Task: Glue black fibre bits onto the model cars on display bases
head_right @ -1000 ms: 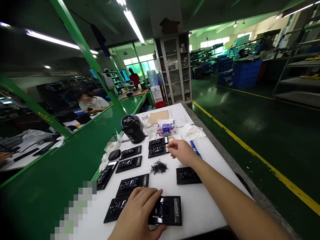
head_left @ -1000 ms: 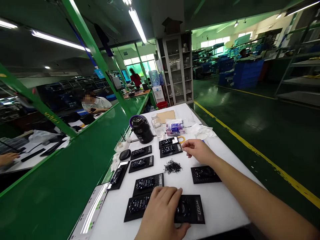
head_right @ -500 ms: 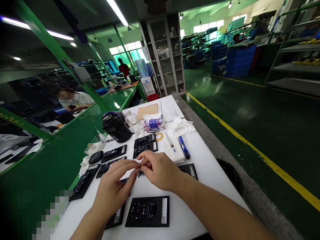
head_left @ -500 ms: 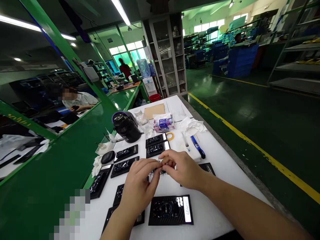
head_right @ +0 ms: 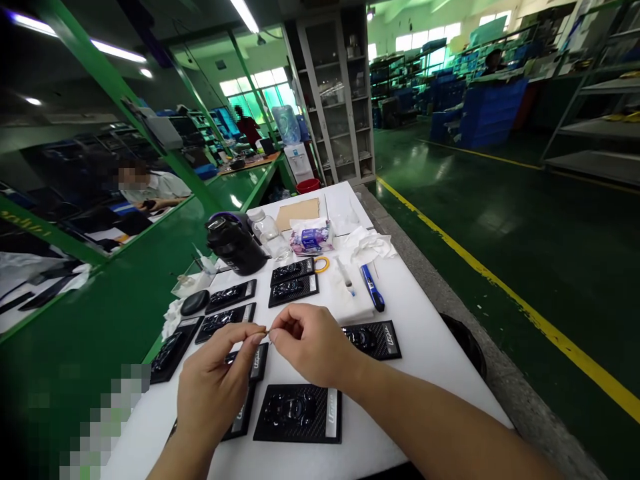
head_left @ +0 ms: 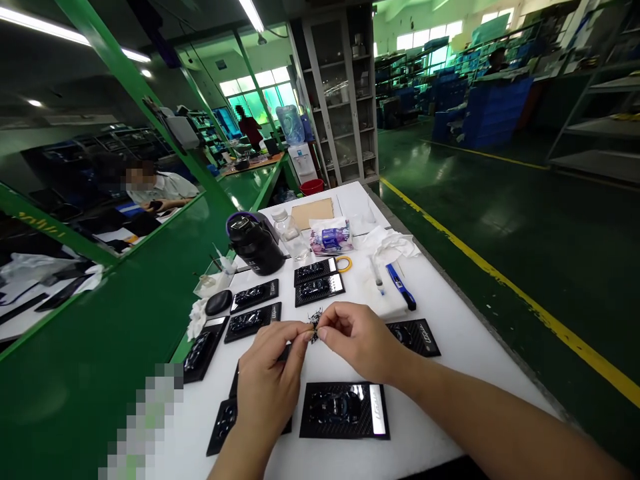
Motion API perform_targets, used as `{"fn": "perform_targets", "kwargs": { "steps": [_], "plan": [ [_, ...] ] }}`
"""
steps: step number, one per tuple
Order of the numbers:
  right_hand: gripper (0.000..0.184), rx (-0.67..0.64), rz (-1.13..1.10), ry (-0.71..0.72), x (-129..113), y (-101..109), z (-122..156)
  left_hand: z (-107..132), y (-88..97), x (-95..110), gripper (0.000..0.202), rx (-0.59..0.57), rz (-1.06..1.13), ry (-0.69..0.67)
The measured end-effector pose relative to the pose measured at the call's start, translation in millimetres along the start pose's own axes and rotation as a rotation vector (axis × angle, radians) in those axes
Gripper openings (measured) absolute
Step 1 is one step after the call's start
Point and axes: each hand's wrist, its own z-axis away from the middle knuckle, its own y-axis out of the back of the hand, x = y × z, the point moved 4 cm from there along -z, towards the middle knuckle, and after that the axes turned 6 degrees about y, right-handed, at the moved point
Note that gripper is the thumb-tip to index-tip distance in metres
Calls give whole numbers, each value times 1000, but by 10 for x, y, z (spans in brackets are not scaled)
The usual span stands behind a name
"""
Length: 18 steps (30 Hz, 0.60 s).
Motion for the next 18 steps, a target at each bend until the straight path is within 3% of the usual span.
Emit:
{"fn": "perform_targets", "kwargs": {
  "steps": [8, 14, 18],
  "plan": [
    [12, 25, 1, -25, 5, -16, -3, 27, -33, 2, 12, -12, -1, 59],
    [9, 4, 56, 9, -26, 4, 7, -6, -74, 18, 8, -189, 144, 59],
    [10, -10, 136, 67, -37, 10, 13, -24, -65, 26, 10, -305, 96, 60]
  ]
}}
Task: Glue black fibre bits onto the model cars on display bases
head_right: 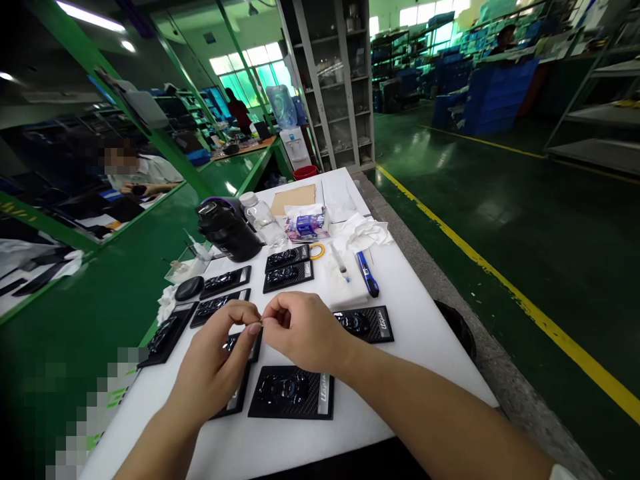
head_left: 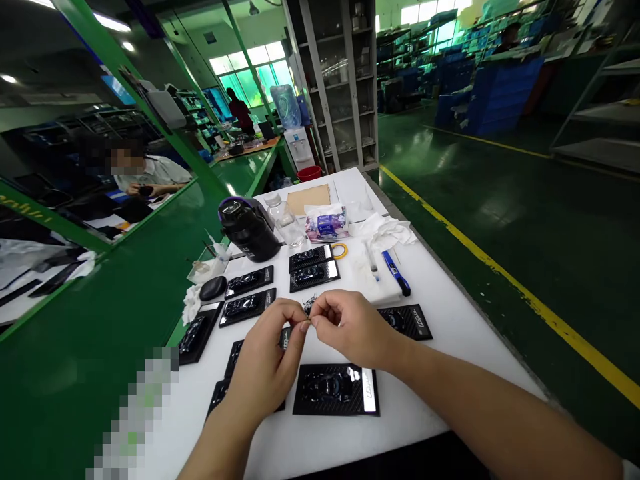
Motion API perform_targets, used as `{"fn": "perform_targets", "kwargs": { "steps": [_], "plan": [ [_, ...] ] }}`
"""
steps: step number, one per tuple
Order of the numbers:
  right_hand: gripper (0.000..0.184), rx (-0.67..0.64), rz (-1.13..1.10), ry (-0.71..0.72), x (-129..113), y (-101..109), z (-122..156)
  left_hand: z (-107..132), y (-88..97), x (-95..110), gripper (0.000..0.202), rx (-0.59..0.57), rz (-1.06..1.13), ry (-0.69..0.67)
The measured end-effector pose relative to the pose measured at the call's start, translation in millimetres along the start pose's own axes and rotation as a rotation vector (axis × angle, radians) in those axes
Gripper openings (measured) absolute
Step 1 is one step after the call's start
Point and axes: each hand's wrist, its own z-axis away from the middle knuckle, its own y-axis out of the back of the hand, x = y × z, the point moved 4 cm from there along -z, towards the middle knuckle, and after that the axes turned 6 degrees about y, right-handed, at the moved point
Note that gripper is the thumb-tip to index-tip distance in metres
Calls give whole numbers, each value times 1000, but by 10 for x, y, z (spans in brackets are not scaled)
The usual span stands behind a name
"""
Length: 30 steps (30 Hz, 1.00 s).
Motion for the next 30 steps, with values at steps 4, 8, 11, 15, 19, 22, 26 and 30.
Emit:
{"fn": "perform_targets", "kwargs": {
  "steps": [4, 8, 11, 15, 19, 22, 26, 30],
  "plan": [
    [8, 42, 159, 115, -22, 11, 11, 20, -21, -6, 14, -99, -20, 81],
    [7, 51, 328, 256, -66, 0, 38, 67, -102, -6, 21, -140, 64, 202],
    [9, 34, 418, 334, -89, -14, 55, 94, -161, 17, 26, -137, 145, 257],
    [10, 41, 469, 372, -119, -20, 74, 118, -198, 9, 30, -107, 247, 342],
    [7, -1, 137, 121, -60, 6, 66, 140, -209, -47, 32, -89, 427, 421],
    [12, -144, -249, -135, 21, -23, 50, 155, -185, -66, 31, -98, 485, 451],
    [11, -229, -627, -353, 69, -53, 26, 179, -1, 14, 18, 130, 227, 285],
    [7, -277, -739, -416, 87, -90, 44, 262, 115, 168, 8, 290, -28, -48]
  ]
}}
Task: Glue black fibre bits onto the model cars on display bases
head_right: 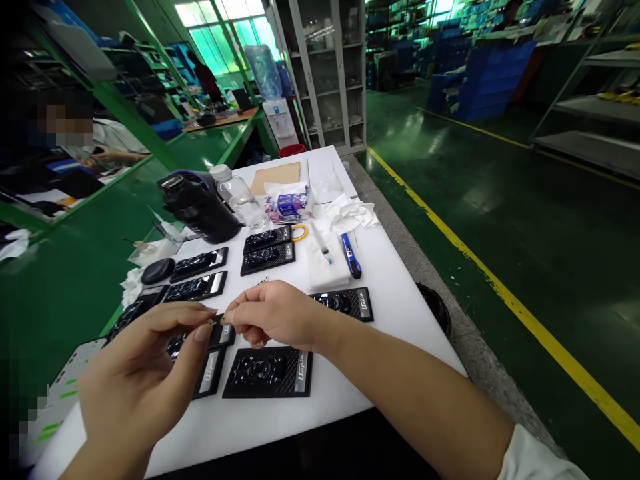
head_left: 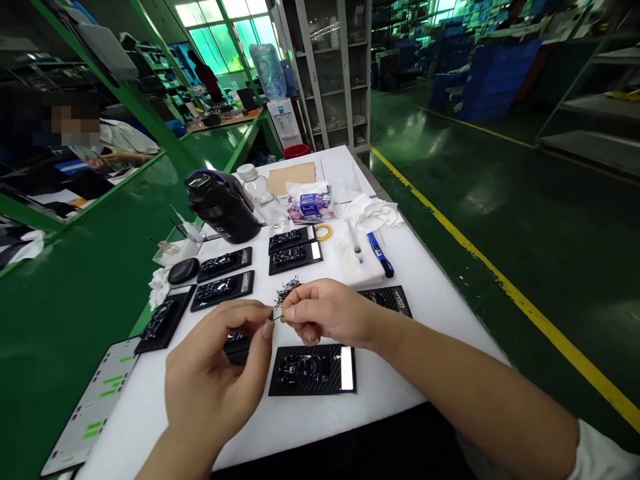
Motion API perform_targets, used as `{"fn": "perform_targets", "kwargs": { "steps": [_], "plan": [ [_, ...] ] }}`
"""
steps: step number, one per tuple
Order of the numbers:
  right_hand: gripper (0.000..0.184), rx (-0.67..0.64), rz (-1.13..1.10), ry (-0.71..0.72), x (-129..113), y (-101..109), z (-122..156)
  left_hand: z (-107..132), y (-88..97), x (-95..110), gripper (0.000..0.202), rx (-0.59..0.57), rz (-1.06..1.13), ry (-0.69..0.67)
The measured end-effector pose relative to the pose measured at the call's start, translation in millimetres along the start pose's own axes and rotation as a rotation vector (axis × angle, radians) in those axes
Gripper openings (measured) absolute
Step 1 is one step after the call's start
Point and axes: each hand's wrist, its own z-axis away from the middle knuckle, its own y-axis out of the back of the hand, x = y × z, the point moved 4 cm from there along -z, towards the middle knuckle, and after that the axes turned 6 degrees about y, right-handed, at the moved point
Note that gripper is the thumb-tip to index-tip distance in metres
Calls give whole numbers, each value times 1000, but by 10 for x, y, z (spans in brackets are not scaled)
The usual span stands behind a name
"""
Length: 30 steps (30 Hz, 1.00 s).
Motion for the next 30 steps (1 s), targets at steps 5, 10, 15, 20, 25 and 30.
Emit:
{"fn": "perform_targets", "kwargs": {
  "steps": [5, 10, 15, 20, 25, 30],
  "plan": [
    [8, -63, -15, -10, 68, -1, -5, 46, -1, 75, 16, 22, -69, -121],
    [14, -55, 120, -13, -19, -27, 65, 59, 19, 124, 14, 91, -148, -174],
    [24, 146, 638, 160, -155, -31, 584, 298, 119, -80, 5, 29, -160, -22],
    [38, 157, 1252, 268, 153, 19, 1063, 616, -51, -102, 10, -216, -54, -57],
    [42, 129, 1475, 219, 438, 74, 1084, 732, -339, 64, 17, -96, -108, -162],
    [40, 109, 1506, 236, 450, 63, 1062, 823, -428, 44, 21, -22, -118, -148]
  ]
}}
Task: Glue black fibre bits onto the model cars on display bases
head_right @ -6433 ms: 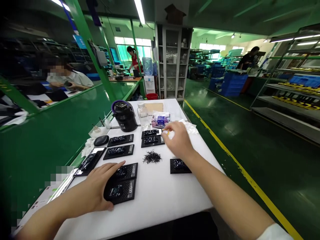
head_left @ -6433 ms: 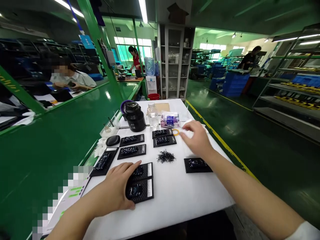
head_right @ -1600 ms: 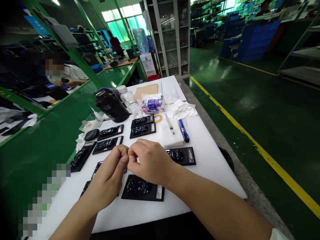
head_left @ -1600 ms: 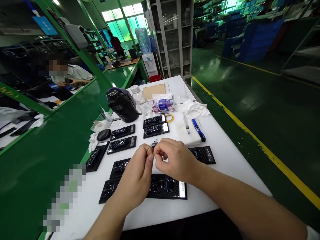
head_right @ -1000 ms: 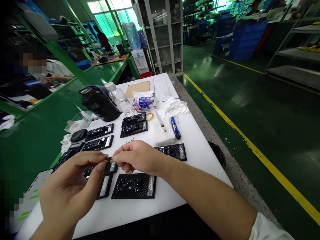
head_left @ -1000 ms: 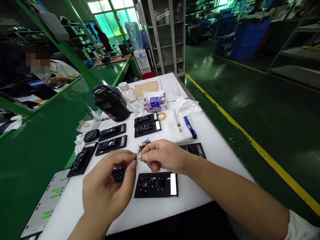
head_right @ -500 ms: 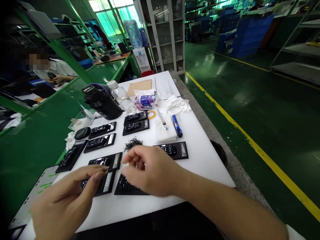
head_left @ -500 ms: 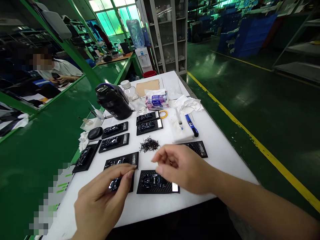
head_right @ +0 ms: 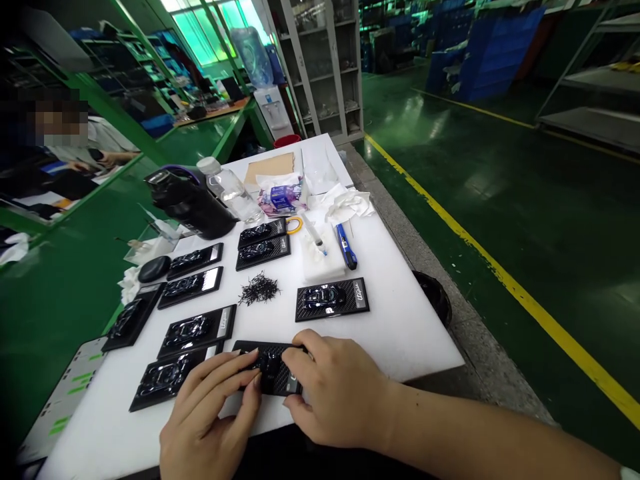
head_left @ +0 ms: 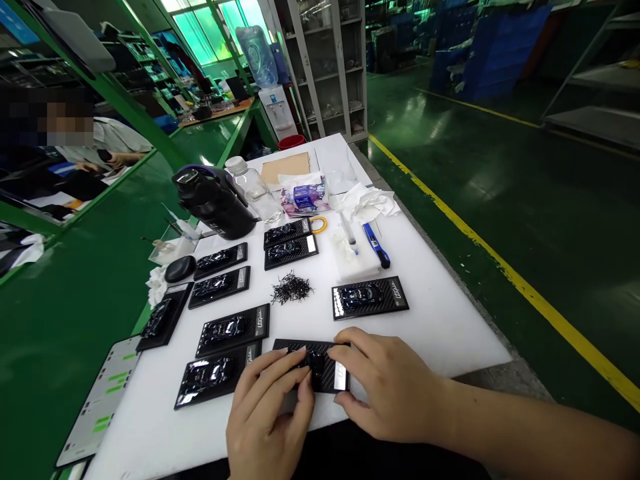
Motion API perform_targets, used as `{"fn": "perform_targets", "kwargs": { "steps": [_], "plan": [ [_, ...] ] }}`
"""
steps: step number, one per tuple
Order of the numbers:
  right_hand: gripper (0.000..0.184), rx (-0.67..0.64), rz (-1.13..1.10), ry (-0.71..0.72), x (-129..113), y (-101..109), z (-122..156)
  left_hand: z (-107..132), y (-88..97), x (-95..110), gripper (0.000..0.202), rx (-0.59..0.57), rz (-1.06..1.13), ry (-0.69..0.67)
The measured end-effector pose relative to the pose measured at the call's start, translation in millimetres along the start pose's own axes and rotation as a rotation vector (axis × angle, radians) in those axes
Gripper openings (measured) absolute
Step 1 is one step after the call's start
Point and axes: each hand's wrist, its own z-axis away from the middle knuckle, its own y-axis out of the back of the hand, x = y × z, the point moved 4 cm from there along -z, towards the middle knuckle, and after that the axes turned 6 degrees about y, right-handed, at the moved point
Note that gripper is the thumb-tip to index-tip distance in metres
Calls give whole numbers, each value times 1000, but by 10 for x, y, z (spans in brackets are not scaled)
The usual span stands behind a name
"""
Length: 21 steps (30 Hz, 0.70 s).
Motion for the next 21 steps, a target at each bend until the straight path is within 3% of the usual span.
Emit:
{"fn": "perform_targets", "kwargs": {
  "steps": [13, 17, 21],
  "plan": [
    [47, -55, 165, 101, -59, 1, 7, 26, -41, -76, 17, -47, -24, 101],
    [48, -26, 260, 130, -82, -36, 5, -17, -53, -174, 5, -155, 4, 313],
    [50, -15, 343, 160, -99, -76, 11, -31, -65, -293, 27, -214, 142, 592]
  ]
}}
